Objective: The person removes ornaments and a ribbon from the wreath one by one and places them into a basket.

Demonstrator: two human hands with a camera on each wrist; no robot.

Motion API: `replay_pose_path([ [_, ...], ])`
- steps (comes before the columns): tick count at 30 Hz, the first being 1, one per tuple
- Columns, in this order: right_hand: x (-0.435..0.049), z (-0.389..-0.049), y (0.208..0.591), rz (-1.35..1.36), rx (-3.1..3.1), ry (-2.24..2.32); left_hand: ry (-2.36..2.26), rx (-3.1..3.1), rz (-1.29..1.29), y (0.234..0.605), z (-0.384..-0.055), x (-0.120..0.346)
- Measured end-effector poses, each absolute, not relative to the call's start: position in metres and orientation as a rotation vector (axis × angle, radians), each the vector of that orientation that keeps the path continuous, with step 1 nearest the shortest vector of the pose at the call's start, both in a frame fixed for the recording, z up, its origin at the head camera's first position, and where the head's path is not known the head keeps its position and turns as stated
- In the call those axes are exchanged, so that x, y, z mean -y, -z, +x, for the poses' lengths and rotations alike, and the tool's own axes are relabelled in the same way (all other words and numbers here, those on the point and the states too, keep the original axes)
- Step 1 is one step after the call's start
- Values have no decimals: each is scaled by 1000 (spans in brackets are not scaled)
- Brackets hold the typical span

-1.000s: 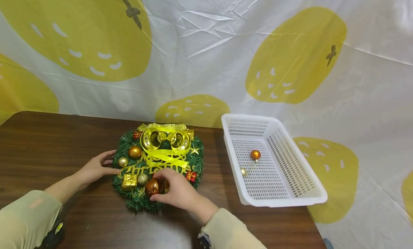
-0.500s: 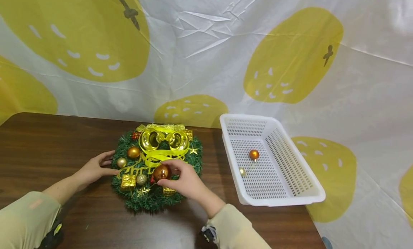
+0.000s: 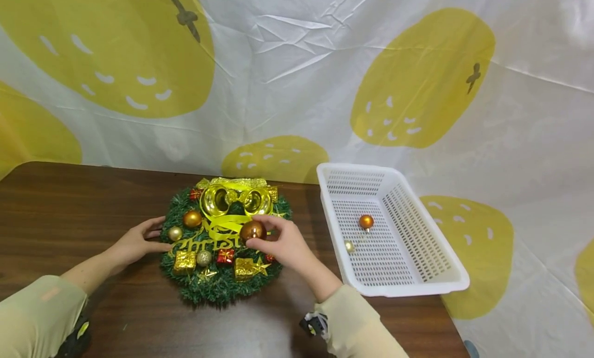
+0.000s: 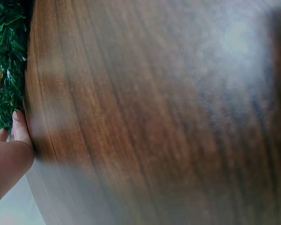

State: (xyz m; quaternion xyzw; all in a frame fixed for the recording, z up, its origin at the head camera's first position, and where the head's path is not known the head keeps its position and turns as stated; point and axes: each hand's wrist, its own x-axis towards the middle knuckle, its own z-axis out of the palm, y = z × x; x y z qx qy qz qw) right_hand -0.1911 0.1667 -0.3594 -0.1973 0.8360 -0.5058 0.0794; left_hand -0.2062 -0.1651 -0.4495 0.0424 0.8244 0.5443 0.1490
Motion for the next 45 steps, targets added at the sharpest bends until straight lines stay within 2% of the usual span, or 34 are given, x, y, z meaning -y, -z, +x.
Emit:
replay_pose_path([
  [13,-192,-202,335,-390,-2538,1631,-1565,-2367,129,447,-205,165],
  [29,-224,-207,308,-265,-2652,1536,-1581,-2361,123,446,-205,162],
  [45,-263,-212,288,-218,-2676,1675,-1586,-2365,121,446,-204,161],
])
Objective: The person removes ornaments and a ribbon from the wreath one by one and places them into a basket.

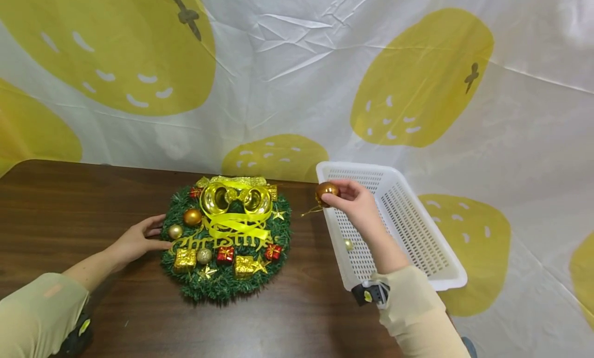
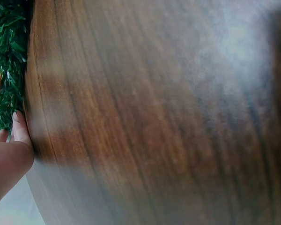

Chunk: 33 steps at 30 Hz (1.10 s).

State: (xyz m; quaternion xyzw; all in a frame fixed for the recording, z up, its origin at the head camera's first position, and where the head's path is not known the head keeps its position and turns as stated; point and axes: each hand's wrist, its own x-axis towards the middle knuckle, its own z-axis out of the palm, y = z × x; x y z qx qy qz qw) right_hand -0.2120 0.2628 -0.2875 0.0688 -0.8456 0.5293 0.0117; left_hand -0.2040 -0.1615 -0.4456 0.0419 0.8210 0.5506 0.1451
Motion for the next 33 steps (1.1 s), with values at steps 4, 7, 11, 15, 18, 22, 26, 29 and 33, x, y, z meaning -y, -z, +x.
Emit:
replay_pose_path([
  [4,-275,-216,288,185,2640,-1624,-1593,-2361,123,446,-204,162],
  [7,-284,-220,290,159,2629,-1617,-1597,-2356,124,447,-204,162],
  [11,-298,-225,292,151,2623,-1599,-1588,-2356,124,447,-205,163],
  [15,-311,-231,295,130,2619,-1596,-1582,-2358,126,446,-205,163],
  [18,-319,-235,299,101,2632,-1571,-1578,-2360,123,446,-204,162],
  [22,-330,-238,304,60,2695,-1499,-1576,-2362,118,446,-205,162],
  [26,-339,-241,309,45,2770,-1430,-1575,-2361,113,447,-205,162],
  [29,-344,-243,312,23,2835,-1354,-1572,-2363,113,447,-205,163],
  [33,-348,-247,315,-43,2932,-1265,-1570,-2364,114,448,-206,163],
])
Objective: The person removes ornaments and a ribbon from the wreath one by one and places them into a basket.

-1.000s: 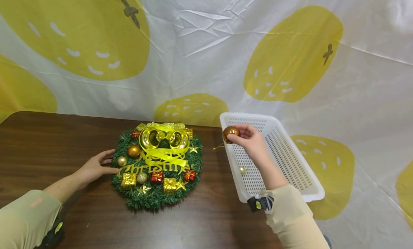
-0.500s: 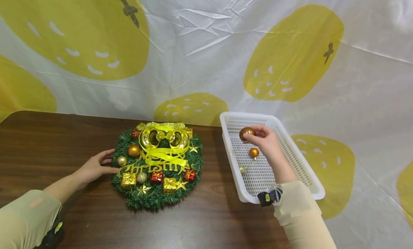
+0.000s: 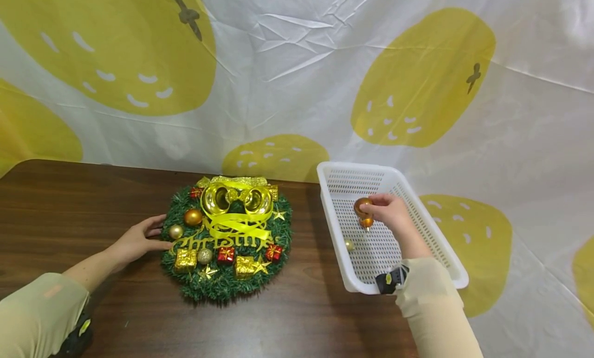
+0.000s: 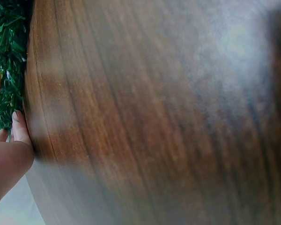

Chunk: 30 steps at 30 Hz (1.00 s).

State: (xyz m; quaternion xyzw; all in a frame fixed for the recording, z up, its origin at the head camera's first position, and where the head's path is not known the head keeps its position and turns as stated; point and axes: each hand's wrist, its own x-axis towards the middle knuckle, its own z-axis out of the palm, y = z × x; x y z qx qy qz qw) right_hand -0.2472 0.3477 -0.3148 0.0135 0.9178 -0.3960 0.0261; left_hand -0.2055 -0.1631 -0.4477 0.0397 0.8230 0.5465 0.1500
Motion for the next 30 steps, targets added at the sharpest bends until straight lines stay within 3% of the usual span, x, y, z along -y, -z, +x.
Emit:
replay_pose_path([
  [22,-351,-248,319,245,-2755,1096,-1579,-2370,113,449,-206,162],
  [30,-340,-246,305,174,-2771,1122,-1572,-2383,112,450,-206,163],
])
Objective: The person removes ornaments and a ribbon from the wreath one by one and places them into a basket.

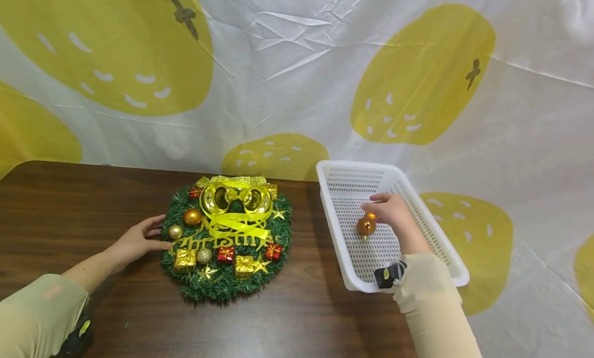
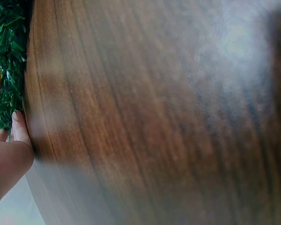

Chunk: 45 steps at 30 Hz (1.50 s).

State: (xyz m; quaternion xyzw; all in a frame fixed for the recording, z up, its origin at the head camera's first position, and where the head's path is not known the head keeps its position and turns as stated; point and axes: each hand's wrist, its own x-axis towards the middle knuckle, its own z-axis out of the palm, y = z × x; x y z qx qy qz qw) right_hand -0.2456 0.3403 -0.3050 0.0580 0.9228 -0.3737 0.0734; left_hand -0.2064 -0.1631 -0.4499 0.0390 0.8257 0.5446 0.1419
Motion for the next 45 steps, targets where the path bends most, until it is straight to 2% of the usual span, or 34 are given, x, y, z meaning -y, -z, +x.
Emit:
replay_pose_path([
  [11,-298,-241,291,21,-2674,1428,-1559,-2385,103,448,-205,163],
  [23,-238,-229,308,-153,-2484,1707,-1578,-2382,105,452,-208,164],
  [45,-168,-213,341,-382,-2539,1476,-1581,-2369,113,449,-207,163],
])
